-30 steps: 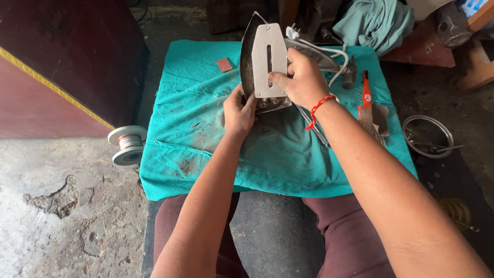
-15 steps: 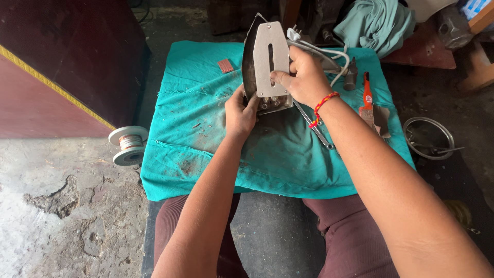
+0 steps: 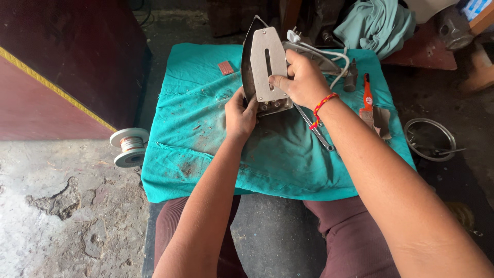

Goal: The person disassembles the body of an electric iron by hand and with tools, reassembles the internal components, and fits the outer casing back together on a cloth-covered work surface.

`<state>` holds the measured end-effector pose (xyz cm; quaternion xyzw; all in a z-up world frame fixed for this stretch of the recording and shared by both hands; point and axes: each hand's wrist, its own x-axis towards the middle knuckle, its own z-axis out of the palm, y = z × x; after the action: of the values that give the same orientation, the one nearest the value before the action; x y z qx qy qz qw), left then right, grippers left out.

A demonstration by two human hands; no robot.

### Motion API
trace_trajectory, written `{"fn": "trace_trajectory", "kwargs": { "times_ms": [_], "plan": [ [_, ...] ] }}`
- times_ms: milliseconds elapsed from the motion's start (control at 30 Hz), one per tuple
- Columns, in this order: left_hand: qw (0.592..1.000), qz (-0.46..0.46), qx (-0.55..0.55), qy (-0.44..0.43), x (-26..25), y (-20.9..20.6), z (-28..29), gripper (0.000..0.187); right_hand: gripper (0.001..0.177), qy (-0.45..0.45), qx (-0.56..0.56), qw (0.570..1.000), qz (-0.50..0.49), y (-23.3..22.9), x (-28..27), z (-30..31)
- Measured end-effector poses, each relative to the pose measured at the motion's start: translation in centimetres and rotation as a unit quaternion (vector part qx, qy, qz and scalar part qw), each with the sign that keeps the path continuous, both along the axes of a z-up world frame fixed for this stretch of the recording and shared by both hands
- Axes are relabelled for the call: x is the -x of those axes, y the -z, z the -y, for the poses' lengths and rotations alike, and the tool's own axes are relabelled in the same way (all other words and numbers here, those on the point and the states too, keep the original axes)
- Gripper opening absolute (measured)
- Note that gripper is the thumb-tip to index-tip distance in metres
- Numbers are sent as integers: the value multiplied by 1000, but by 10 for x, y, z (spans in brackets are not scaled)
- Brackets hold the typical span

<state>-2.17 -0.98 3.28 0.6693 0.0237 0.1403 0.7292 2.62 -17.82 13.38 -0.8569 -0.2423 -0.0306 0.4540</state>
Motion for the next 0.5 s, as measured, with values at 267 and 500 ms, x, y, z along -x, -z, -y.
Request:
{"fn": "trace_trajectory", "kwargs": {
  "times_ms": [267, 500],
  "plan": [
    [1000, -2, -1, 2, -1, 0, 1, 25, 31, 4, 15, 1000, 21, -7, 4, -4],
    [1000, 13, 14, 17, -3, 5, -1, 28, 36, 0, -63, 996, 61, 2, 4, -8]
  ]
}}
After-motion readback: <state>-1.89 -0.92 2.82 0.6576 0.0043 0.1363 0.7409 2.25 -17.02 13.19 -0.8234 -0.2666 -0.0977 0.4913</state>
